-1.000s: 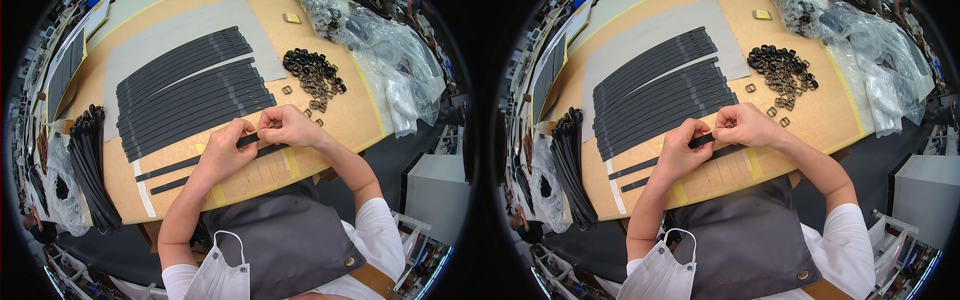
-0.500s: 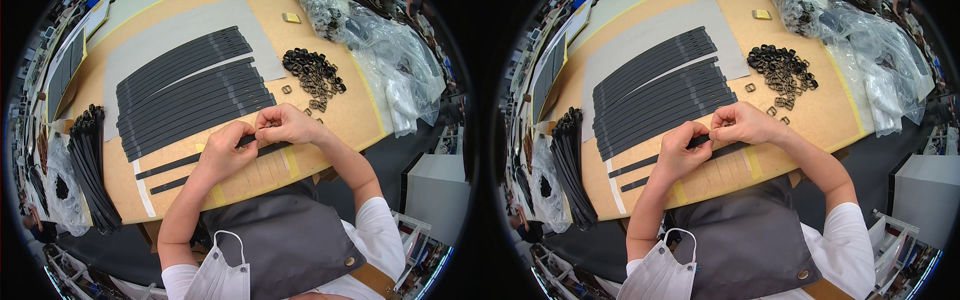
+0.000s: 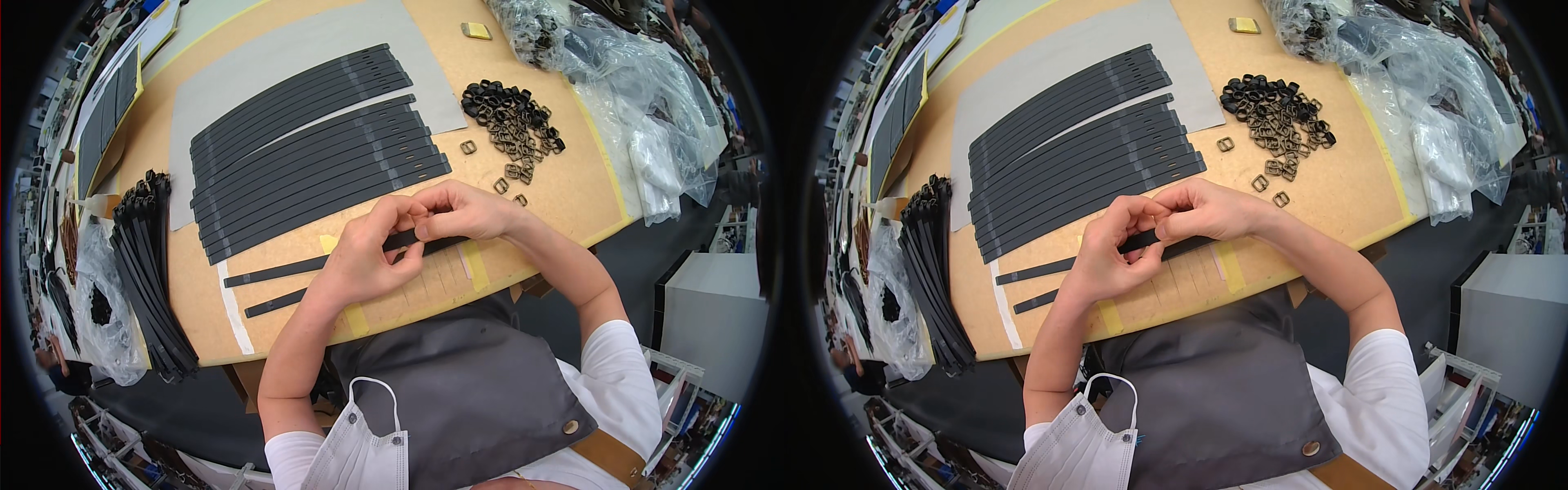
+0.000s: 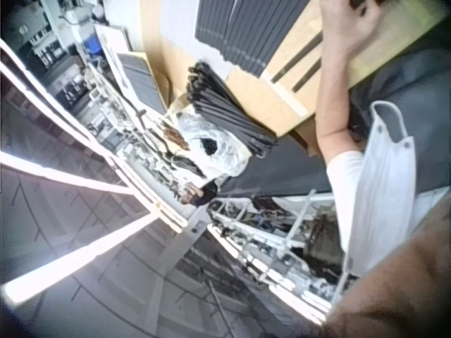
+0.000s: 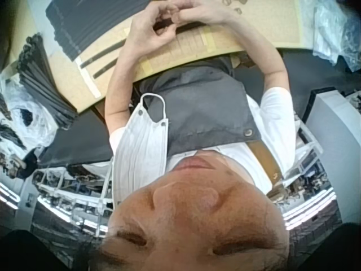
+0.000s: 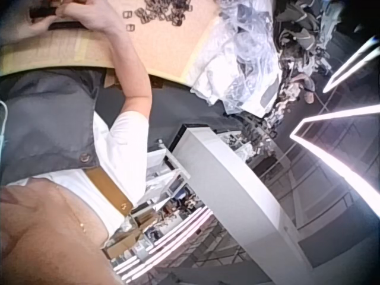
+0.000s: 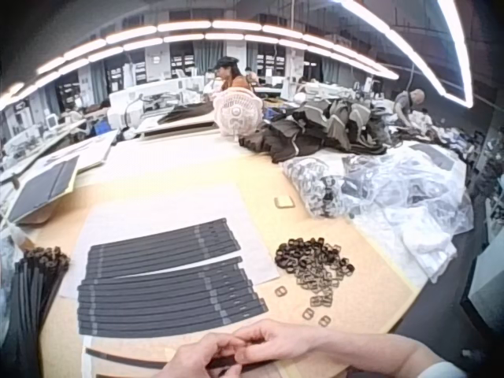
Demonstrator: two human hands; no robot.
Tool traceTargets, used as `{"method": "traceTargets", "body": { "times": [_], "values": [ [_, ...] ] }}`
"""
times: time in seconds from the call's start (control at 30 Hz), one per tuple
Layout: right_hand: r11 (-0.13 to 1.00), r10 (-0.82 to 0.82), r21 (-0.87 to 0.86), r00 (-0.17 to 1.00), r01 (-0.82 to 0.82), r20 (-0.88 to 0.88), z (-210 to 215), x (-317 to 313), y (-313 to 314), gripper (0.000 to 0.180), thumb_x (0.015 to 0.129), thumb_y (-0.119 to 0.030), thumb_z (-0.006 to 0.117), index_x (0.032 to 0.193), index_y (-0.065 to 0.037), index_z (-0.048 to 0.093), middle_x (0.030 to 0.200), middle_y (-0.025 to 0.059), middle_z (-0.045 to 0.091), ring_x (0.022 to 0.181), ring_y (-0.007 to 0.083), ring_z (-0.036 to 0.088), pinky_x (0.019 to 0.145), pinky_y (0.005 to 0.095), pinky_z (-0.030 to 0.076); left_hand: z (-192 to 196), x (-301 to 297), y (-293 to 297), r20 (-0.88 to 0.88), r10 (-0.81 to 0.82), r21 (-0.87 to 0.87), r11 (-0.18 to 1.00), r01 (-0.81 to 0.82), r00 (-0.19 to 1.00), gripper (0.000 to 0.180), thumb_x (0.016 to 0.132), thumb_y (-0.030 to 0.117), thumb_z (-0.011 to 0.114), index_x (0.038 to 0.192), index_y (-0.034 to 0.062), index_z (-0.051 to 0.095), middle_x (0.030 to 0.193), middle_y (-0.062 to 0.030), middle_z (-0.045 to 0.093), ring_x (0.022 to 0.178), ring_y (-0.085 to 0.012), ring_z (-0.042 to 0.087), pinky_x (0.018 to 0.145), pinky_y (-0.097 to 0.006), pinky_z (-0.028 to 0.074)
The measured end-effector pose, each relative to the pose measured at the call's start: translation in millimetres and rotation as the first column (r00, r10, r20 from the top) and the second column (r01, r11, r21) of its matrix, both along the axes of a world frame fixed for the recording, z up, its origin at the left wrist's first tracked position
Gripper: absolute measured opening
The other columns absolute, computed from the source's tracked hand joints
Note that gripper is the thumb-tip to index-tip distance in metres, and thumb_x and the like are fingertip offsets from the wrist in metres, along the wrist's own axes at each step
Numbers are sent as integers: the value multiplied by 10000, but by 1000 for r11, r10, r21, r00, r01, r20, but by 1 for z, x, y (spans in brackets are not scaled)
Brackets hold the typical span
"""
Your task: The person assembles black leather belt straps with metal buckles by hand. They pick up a strap and a buckle, thread the strap through the buckle, and secure it, repeating this process for multiple units. The finished belts are stacked on the table.
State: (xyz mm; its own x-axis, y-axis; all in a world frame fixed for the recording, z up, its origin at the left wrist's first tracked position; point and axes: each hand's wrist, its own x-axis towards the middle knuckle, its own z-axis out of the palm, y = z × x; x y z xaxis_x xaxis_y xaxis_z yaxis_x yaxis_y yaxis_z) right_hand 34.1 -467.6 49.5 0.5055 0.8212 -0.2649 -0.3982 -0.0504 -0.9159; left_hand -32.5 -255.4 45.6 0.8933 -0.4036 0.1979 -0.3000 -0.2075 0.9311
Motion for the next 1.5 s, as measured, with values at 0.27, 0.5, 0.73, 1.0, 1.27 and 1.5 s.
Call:
{"method": "traceTargets", "body": {
  "times": [0.27,0.5,0.73,1.0,1.27,1.5],
  "values": [
    [998,-47,-44,989,54,139,-15,-2,-8,119,941,-97,693,862,-17,655,904,-31,663,892,45,601,800,257,512,-8,2,-4,-72,-27,-148,989,16,997,372,871,-69,594,1238,-8,576,1063,-124,717,990,-200,719,889,-308,579],
    [716,-287,-193,534,671,795,1,43,-53,160,963,-162,739,1026,-15,735,864,64,726,786,126,658,734,292,530,-5,1,-7,-216,-16,155,987,51,976,262,929,-28,624,1190,-13,645,1115,-111,693,916,-139,659,745,-289,530],
    [535,-63,-195,268,822,961,-12,72,-83,184,899,-199,787,1007,-56,744,914,63,720,917,210,656,835,361,537,-10,3,-15,86,-12,226,974,-8,996,121,929,-16,651,1048,-33,657,985,-111,633,855,-240,654,690,-330,531],
    [526,155,-306,265,793,952,-15,63,-79,98,877,-151,712,960,-99,706,954,20,697,989,212,632,875,368,546,-9,41,-19,332,64,448,867,-217,941,180,895,36,722,1059,-10,662,1008,-130,633,1015,-323,608,888,-403,527],
    [567,0,-120,145,815,989,-15,63,-88,77,889,-148,712,949,-101,726,936,24,689,996,219,636,865,362,539,-3,42,-25,122,63,571,812,-122,991,179,901,100,761,1012,-2,663,996,-116,640,1024,-291,605,897,-393,516],
    [557,134,-146,84,817,987,-26,67,-77,69,881,-177,737,916,-118,735,944,24,661,1005,219,620,871,355,544,10,45,-23,-57,95,548,835,-48,994,177,917,112,759,976,-4,639,947,-124,688,906,-280,651,834,-376,528]
  ]
}}
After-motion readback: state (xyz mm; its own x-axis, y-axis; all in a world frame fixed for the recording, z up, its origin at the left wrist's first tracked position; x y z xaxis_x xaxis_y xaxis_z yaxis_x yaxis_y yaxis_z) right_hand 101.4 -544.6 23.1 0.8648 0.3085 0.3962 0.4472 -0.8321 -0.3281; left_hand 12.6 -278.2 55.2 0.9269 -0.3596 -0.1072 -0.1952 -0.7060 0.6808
